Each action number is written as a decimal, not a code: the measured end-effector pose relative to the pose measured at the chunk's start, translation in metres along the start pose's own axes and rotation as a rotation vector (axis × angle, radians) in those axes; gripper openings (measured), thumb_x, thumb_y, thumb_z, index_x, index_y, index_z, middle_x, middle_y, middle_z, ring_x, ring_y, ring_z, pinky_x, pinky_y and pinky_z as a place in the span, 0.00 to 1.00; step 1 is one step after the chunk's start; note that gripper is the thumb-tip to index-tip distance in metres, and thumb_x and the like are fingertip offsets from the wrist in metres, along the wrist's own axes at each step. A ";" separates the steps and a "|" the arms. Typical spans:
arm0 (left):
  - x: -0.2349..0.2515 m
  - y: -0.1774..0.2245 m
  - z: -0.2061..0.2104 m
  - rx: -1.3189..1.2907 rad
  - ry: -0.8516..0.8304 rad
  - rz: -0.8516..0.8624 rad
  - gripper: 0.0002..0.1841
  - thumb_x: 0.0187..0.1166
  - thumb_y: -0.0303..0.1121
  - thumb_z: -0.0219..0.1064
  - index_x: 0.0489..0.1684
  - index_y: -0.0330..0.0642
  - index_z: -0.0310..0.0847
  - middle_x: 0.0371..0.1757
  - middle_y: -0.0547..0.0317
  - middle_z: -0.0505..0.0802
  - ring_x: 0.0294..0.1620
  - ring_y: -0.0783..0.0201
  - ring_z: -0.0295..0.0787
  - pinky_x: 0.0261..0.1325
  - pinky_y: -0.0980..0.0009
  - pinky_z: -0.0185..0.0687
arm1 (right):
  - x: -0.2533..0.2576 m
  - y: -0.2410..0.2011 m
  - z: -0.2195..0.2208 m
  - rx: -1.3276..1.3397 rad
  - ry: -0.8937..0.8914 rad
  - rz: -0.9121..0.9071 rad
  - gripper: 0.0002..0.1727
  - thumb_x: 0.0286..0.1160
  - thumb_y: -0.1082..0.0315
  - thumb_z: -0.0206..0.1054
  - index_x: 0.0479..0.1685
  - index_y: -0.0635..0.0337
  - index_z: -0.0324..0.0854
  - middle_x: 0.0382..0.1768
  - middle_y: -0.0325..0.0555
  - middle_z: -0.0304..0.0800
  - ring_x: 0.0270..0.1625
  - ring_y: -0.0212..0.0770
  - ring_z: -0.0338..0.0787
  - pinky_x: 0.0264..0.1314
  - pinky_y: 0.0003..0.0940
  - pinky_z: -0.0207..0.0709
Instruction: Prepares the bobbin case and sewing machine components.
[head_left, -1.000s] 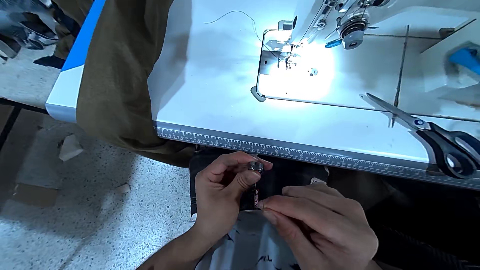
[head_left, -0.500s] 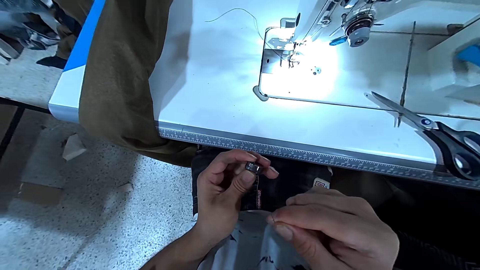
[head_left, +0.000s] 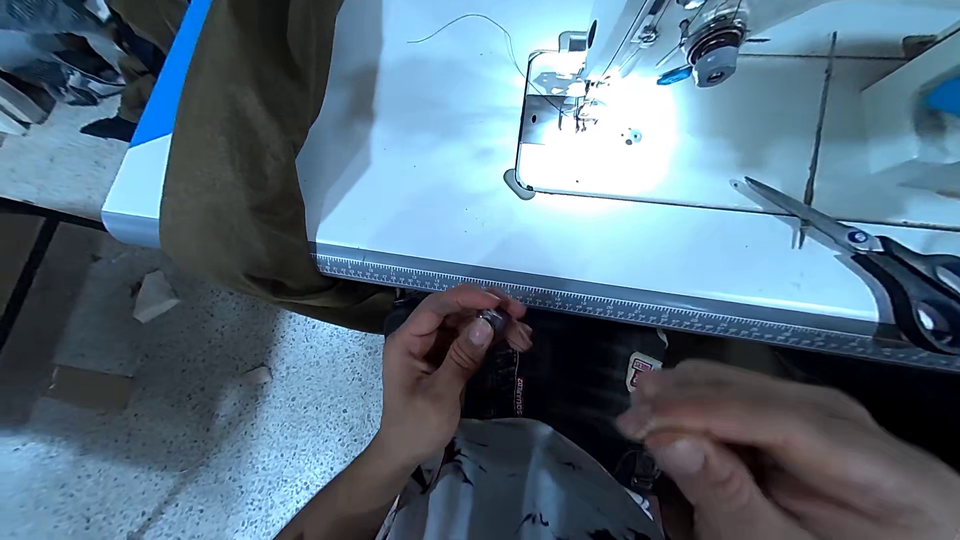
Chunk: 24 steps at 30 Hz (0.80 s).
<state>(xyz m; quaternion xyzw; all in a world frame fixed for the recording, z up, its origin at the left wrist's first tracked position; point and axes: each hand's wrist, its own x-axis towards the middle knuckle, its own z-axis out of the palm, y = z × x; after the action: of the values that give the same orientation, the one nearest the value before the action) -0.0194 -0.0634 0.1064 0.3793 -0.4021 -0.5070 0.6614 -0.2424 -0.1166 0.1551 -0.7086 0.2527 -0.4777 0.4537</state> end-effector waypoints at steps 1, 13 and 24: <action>-0.001 0.000 -0.002 0.044 -0.049 -0.022 0.12 0.89 0.30 0.61 0.64 0.38 0.81 0.54 0.42 0.90 0.48 0.52 0.92 0.54 0.58 0.92 | 0.006 0.001 -0.001 0.009 0.057 0.023 0.07 0.82 0.58 0.70 0.43 0.49 0.91 0.31 0.30 0.91 0.29 0.25 0.87 0.29 0.19 0.83; -0.043 -0.025 0.003 -0.193 -0.351 -0.650 0.14 0.88 0.33 0.64 0.62 0.34 0.86 0.46 0.49 0.91 0.35 0.66 0.87 0.40 0.70 0.88 | 0.069 0.013 -0.030 -0.486 -0.364 0.296 0.08 0.77 0.52 0.71 0.36 0.40 0.92 0.22 0.20 0.87 0.21 0.17 0.81 0.17 0.16 0.75; -0.035 0.036 -0.062 0.287 -0.311 -0.403 0.12 0.90 0.33 0.59 0.59 0.43 0.88 0.47 0.51 0.95 0.30 0.64 0.91 0.33 0.67 0.91 | 0.022 0.017 -0.143 -0.780 -0.177 0.306 0.10 0.82 0.57 0.67 0.44 0.49 0.91 0.36 0.34 0.93 0.34 0.33 0.91 0.33 0.36 0.89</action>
<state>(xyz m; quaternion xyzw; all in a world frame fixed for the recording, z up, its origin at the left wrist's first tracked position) 0.0453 -0.0163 0.1102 0.4588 -0.4827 -0.6184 0.4172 -0.3614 -0.1993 0.1692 -0.8198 0.4766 -0.2109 0.2374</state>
